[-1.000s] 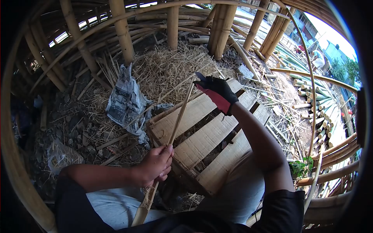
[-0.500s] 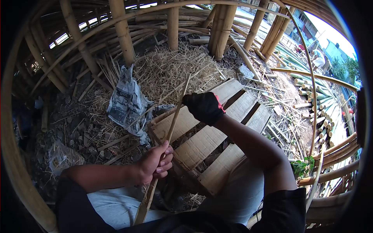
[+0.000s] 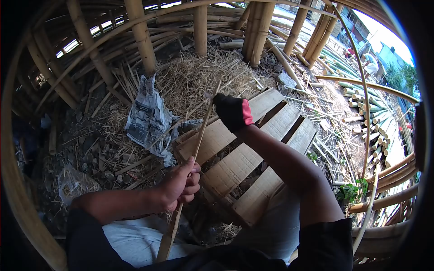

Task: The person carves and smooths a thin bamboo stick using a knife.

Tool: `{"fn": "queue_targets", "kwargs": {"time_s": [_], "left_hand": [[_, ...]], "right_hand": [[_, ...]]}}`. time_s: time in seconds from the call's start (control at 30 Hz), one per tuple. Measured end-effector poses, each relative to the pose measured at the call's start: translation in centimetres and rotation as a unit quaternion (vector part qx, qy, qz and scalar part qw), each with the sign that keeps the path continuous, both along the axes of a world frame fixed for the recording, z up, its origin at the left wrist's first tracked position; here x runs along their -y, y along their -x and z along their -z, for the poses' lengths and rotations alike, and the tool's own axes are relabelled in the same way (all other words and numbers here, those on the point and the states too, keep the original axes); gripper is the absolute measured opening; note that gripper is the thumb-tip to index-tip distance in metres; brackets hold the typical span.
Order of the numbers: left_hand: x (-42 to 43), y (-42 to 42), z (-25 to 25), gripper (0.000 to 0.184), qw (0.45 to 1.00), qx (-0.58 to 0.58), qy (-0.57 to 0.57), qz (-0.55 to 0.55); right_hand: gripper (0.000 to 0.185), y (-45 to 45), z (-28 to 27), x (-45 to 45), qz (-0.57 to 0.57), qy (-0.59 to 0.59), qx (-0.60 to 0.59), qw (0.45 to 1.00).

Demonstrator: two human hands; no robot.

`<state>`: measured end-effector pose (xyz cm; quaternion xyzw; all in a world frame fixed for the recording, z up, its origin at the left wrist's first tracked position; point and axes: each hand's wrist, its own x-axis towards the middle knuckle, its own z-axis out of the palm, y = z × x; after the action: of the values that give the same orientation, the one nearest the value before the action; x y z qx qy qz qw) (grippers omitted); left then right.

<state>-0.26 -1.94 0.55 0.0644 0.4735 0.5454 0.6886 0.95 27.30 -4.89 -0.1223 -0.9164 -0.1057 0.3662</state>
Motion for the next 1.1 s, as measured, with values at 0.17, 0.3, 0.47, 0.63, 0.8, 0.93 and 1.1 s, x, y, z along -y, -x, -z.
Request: {"fn": "queue_targets", "kwargs": {"time_s": [0.17, 0.3, 0.47, 0.63, 0.8, 0.93, 1.1], "left_hand": [[0.3, -1.4, -1.8, 0.037, 1.000, -0.017, -0.003, 0.017], [-0.6, -1.2, -0.3, 0.035, 0.999, -0.016, 0.041, 0.012], [-1.3, -0.7, -0.4, 0.033, 1.000, -0.003, 0.017, 0.020], [-0.8, -0.4, -0.6, 0.033, 1.000, 0.002, 0.020, 0.013], [-0.4, -0.4, -0.5, 0.033, 1.000, -0.009, 0.020, 0.012], [-0.3, -0.4, -0.6, 0.034, 1.000, -0.011, 0.025, 0.001], [-0.3, -0.3, -0.9, 0.035, 0.999, 0.031, 0.015, 0.012]], "right_hand": [[0.027, -7.3, 1.7, -16.2, 0.317, 0.085, 0.060, 0.943], [0.025, -8.9, -1.8, -12.5, 0.225, 0.134, 0.196, 0.945], [0.029, -7.1, -4.0, -5.8, -0.020, 0.192, 0.178, 0.965], [0.029, -6.6, -7.7, 0.5, -0.042, 0.190, 0.221, 0.956], [0.030, -5.8, -7.6, 1.3, -0.021, 0.294, 0.255, 0.921], [0.024, -5.6, -6.3, 1.7, -0.065, 0.210, 0.218, 0.951], [0.018, -5.1, -4.5, 2.0, -0.094, 0.058, 0.164, 0.980]]}}
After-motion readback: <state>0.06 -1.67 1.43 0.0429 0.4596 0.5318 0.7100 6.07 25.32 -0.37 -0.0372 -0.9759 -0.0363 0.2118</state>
